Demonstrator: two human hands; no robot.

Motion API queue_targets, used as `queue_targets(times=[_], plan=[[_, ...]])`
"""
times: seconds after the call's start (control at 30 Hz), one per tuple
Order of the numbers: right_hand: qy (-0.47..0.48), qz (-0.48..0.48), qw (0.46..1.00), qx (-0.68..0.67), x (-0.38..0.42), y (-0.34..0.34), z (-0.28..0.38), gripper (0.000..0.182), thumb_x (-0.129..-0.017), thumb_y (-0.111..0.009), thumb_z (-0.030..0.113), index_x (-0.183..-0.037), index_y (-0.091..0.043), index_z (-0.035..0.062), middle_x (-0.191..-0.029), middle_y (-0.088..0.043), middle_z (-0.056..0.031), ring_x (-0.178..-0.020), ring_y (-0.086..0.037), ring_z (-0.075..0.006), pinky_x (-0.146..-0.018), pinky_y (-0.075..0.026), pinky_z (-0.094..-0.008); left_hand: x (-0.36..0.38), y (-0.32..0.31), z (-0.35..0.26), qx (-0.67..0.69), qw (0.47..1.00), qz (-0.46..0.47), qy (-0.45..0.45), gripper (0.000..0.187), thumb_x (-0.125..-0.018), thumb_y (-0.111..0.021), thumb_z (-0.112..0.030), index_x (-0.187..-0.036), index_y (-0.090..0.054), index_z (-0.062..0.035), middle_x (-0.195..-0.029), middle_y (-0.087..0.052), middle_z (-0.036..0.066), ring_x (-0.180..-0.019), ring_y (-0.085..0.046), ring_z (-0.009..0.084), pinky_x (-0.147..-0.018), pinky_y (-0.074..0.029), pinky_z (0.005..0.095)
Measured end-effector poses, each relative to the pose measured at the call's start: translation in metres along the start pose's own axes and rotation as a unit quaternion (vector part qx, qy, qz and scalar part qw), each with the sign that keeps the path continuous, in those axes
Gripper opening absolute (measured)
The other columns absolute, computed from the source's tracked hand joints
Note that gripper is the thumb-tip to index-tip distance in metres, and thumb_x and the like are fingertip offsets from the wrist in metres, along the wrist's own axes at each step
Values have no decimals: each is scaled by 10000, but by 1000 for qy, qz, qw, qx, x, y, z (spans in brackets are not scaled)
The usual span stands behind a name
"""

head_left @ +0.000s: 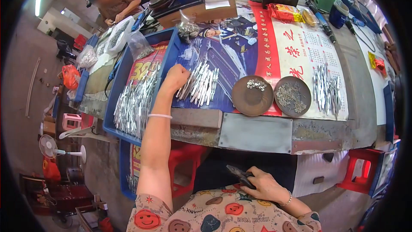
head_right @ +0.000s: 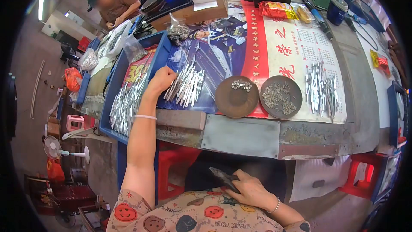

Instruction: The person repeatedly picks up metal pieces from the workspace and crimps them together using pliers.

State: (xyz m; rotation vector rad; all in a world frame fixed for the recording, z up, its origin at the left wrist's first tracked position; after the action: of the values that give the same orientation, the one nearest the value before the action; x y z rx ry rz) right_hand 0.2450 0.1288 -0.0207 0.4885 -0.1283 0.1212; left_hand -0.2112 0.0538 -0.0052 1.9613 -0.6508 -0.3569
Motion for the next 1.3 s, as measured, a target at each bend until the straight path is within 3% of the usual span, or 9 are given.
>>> queue_targets(times=[0.07,0.2,0.37,0.5,0.7,0.9,1.07,1.2,1.3], plan=[[-3,1,1000,6,1,-1,2,324,-867,-689,286,-849,-670,-38,-1082,-585,-223,-890,-624,-368,-763,-521,-428,11,0,-8,-24,994,-105,-37,255,-898,-629,-230,-925,-610,23,-855,-684,236,-773,-637,425,-736,-483,502],[18,-21,999,16,0,-2,5,337,-856,-711,290,-844,-671,-44,-1106,-582,-224,-889,-624,-366,-765,-524,-418,48,25,-57,122,954,-260,-90,119,-972,-563,-106,-942,-508,-4,-793,-643,120,-717,-637,202,-692,-500,335],[35,-55,998,9,-11,1,18,313,-847,-731,279,-850,-677,-30,-1134,-575,-211,-892,-621,-358,-778,-524,-420,113,28,-86,440,871,-183,-120,89,-1018,-515,-111,-1019,-478,-30,-845,-617,47,-761,-569,92,-733,-474,244],[0,-33,999,-2,-23,6,35,277,-832,-749,248,-923,-710,-10,-1123,-575,-193,-859,-635,-343,-738,-532,-394,151,-2,-91,561,809,-97,-145,137,-1020,-541,-146,-1065,-494,-25,-915,-616,56,-827,-573,102,-808,-474,253],[0,-104,994,-23,-41,21,62,262,-776,-777,187,-990,-747,39,-1026,-592,-148,-813,-647,-291,-706,-525,-352,175,-18,-84,538,824,-26,-173,160,-1018,-527,-94,-1129,-536,20,-995,-608,66,-911,-595,119,-877,-485,267],[7,-187,982,5,-57,41,83,304,-709,-738,212,-965,-751,49,-907,-553,-102,-817,-582,-250,-726,-478,-351,179,-34,-75,629,754,-2,-189,120,-984,-581,-80,-1047,-569,22,-965,-607,84,-840,-581,125,-775,-484,258],[54,-170,975,134,-84,61,101,273,-753,-788,152,-975,-726,6,-1034,-600,-159,-788,-638,-289,-674,-516,-354,182,-35,-75,636,738,-15,-226,110,-971,-604,-82,-1018,-579,14,-955,-625,106,-828,-582,142,-751,-482,264],[27,-161,966,200,-103,72,100,252,-760,-803,189,-843,-669,-8,-1053,-584,-167,-682,-622,-301,-617,-518,-368,182,-30,-74,619,737,-47,-267,119,-969,-611,-90,-1028,-573,6,-951,-627,110,-815,-587,164,-750,-482,266],[107,-203,937,265,-106,88,131,275,-760,-805,193,-772,-618,-8,-1054,-577,-179,-688,-624,-305,-601,-514,-377,182,-28,-72,615,739,-36,-273,121,-970,-612,-102,-1022,-573,1,-945,-627,105,-809,-586,161,-744,-482,268]])
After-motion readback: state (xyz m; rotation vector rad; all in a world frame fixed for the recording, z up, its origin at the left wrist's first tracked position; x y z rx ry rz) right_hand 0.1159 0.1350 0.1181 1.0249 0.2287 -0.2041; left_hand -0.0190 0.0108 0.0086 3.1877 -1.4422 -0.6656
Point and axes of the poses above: each hand's wrist, its own x-axis away from the middle knuckle, its own y-axis out of the back of the hand, z = x × y, the point moved 3 cm from there along -x, towards the middle knuckle
